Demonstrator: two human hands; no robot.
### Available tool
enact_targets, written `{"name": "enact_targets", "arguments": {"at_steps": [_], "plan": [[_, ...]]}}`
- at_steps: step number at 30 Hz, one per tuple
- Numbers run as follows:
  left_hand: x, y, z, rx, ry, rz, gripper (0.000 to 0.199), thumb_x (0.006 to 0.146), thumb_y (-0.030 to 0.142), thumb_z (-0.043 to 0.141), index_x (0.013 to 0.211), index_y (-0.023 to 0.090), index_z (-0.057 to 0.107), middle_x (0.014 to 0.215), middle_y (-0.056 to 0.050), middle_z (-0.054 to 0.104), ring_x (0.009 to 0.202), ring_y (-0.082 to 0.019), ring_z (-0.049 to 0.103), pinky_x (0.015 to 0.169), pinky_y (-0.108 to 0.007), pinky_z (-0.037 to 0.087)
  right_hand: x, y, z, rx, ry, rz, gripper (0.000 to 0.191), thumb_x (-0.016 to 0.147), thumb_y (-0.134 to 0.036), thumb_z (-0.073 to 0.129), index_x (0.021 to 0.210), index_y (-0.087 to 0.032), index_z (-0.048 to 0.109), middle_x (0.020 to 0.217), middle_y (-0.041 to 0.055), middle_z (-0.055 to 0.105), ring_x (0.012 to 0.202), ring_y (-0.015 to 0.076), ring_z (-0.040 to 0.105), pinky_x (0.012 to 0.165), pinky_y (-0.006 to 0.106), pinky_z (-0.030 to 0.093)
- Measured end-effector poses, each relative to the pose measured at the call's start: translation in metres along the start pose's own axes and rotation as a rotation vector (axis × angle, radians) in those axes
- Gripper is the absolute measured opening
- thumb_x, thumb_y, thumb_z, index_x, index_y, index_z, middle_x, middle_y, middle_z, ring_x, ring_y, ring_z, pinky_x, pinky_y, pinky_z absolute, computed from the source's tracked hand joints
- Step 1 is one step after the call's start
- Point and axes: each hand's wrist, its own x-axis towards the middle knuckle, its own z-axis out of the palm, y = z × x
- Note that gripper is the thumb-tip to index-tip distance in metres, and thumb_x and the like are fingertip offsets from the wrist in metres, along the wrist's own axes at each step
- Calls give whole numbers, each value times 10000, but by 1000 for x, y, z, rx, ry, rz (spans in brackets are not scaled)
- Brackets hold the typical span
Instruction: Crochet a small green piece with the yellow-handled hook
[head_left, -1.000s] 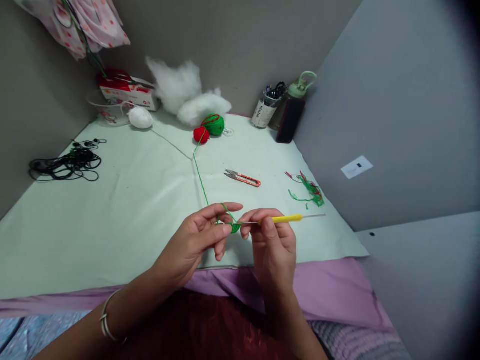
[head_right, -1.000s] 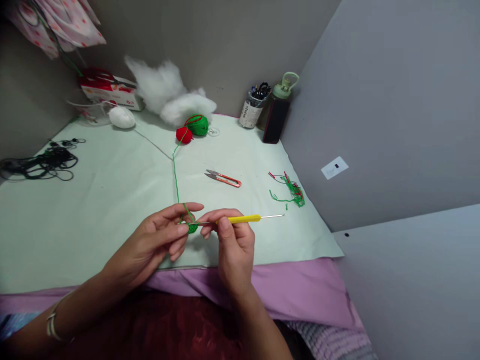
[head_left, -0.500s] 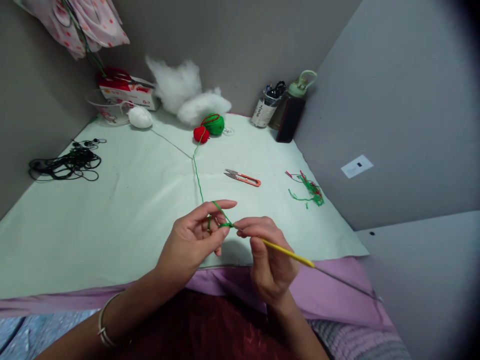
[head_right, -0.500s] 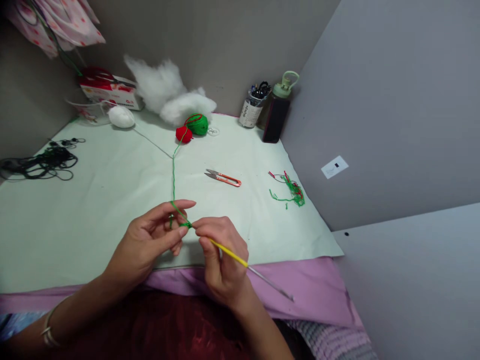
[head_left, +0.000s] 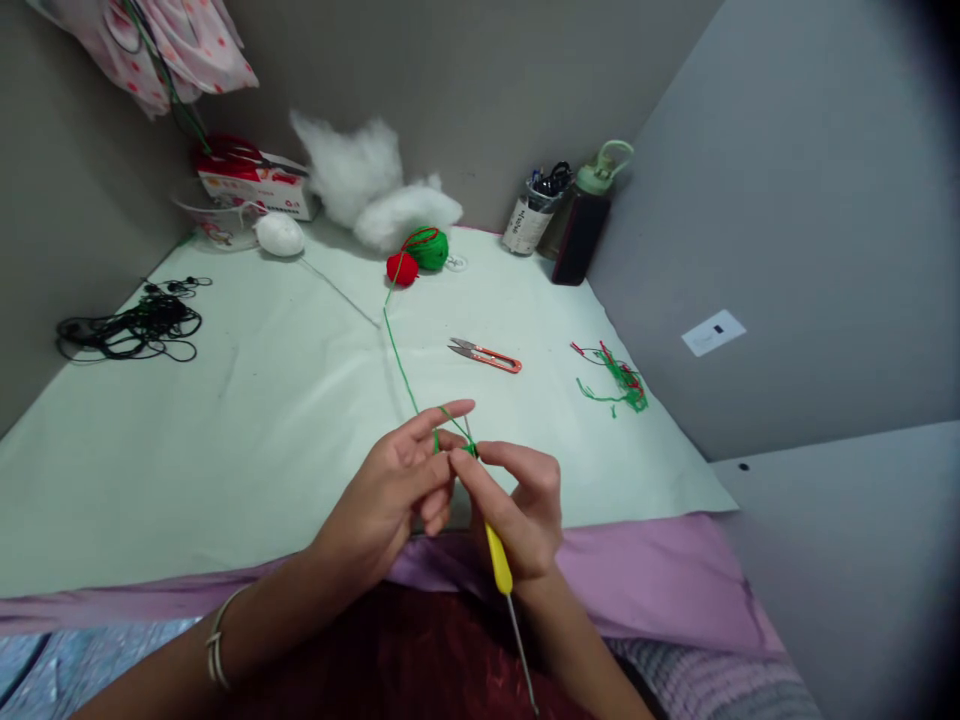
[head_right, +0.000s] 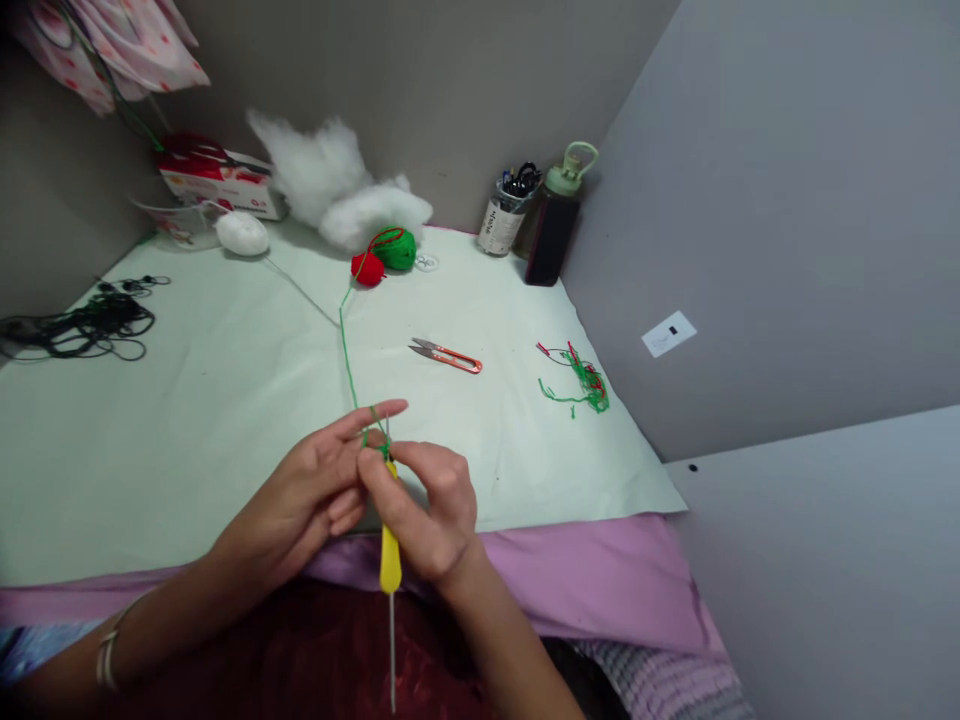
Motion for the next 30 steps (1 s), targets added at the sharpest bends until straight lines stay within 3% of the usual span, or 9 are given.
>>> {"name": "enact_targets", "arguments": {"at_steps": [3,8,13,15,18,20,23,26,30], "plan": [[3,8,-3,-116,-15,-80,457,832,215,888,1261,124,763,579,111,437,440,-10,269,408,-118,306,7,-2,-2,214,9,165,325,1012,-112,601,1243,-285,750,1025,64,763,921,222,738,756,378,632],[2,9,-2,-87,-31,-5,419,809,187,895,1216,190,795,802,39,628,424,17,347,383,-129,319,24,-6,-5,647,100,503,198,1060,-222,572,1012,-251,762,863,33,715,729,171,660,631,328,566],[1,0,1,-18,-24,57,442,805,208,907,1231,206,790,817,35,649,447,-14,482,427,-155,424,19,-9,0,490,39,431,227,1036,-144,597,1091,-275,774,953,31,776,851,188,726,710,337,604],[2,-2,1,-21,0,77,473,791,204,918,1245,199,784,826,32,655,464,-20,496,440,-157,434,13,-9,0,310,-1,300,288,1006,-100,632,1179,-283,772,1018,45,775,897,195,740,751,346,621],[3,-1,0,-85,-27,-14,433,836,239,887,1250,164,785,621,78,523,441,-24,386,429,-143,383,9,-7,-2,112,-13,109,383,969,-78,677,1276,-291,761,1133,79,767,978,221,746,781,364,635],[5,2,-1,-140,-49,-88,390,852,233,869,1224,138,800,571,100,422,449,-22,290,416,-129,334,11,-6,-5,168,9,176,342,986,-86,646,1226,-293,773,1059,66,772,933,218,741,751,367,628],[7,8,-4,-161,-34,-65,329,830,188,876,1151,138,826,650,81,457,476,-11,246,406,-116,300,19,-5,-7,437,90,435,217,1026,-153,600,1055,-264,785,880,37,730,765,182,689,662,341,583],[6,7,-4,-87,-54,2,304,832,202,875,1132,188,827,717,54,550,458,-9,339,412,-136,347,23,-5,-5,656,94,551,170,1037,-245,614,987,-251,776,887,38,726,733,165,664,629,316,563],[2,1,-4,66,-78,52,340,852,260,875,1186,229,819,776,31,627,476,-40,516,476,-184,449,24,-3,1,697,46,608,140,1020,-281,660,990,-250,793,932,45,772,788,170,699,674,307,589]]}}
